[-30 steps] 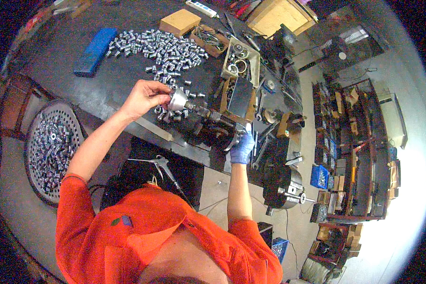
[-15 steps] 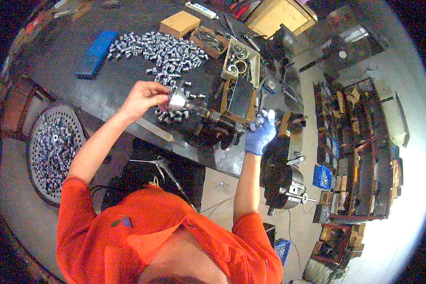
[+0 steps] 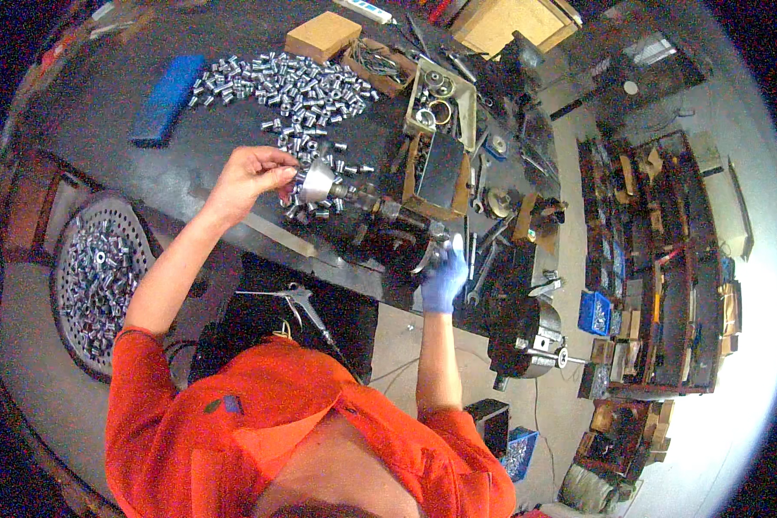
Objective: The person picks up small metal pieces from a table, places them individually into a machine, and uses a handheld air nozzle to blow air onto them before returning them to a container.
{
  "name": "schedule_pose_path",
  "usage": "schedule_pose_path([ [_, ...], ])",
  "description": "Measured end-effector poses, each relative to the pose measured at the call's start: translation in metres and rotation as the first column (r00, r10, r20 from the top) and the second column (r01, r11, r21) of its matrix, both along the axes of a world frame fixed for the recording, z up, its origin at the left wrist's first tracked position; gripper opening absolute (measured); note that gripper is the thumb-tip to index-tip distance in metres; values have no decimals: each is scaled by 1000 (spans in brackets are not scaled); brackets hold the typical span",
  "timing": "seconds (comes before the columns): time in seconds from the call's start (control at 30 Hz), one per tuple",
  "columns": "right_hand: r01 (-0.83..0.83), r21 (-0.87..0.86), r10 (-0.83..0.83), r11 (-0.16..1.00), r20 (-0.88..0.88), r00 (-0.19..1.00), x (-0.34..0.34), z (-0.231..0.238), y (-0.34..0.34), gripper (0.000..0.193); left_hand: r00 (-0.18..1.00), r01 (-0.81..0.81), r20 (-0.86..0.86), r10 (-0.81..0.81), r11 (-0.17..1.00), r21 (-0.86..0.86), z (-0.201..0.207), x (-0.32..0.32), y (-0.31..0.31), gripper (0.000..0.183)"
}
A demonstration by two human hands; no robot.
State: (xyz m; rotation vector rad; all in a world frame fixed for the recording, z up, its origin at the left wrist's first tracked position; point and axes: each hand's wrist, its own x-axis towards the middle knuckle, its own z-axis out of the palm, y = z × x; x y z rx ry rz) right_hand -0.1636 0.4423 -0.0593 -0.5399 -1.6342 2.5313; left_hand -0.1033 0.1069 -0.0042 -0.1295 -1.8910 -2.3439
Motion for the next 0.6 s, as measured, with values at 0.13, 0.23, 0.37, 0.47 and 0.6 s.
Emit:
schedule_pose_path([
  [0.13,-39,225,60,974,-90,994,-65,19,-7,29,997,-73,-3,73,996,-59,7,5,-8,17],
  [0.23,-50,65,66,997,-263,963,-66,56,-10,33,991,-132,-14,132,978,-163,7,32,-39,20],
  [0.37,-121,-95,67,988,-437,897,-14,85,-3,36,895,-346,100,435,817,-461,-5,121,-107,20],
  [0.47,-209,-100,132,973,-503,854,19,71,16,36,747,-469,69,661,598,-650,-17,195,-145,16],
  [0.6,-175,-143,126,974,-297,946,40,34,22,40,584,-91,-163,795,-135,-987,-35,247,-177,24],
])
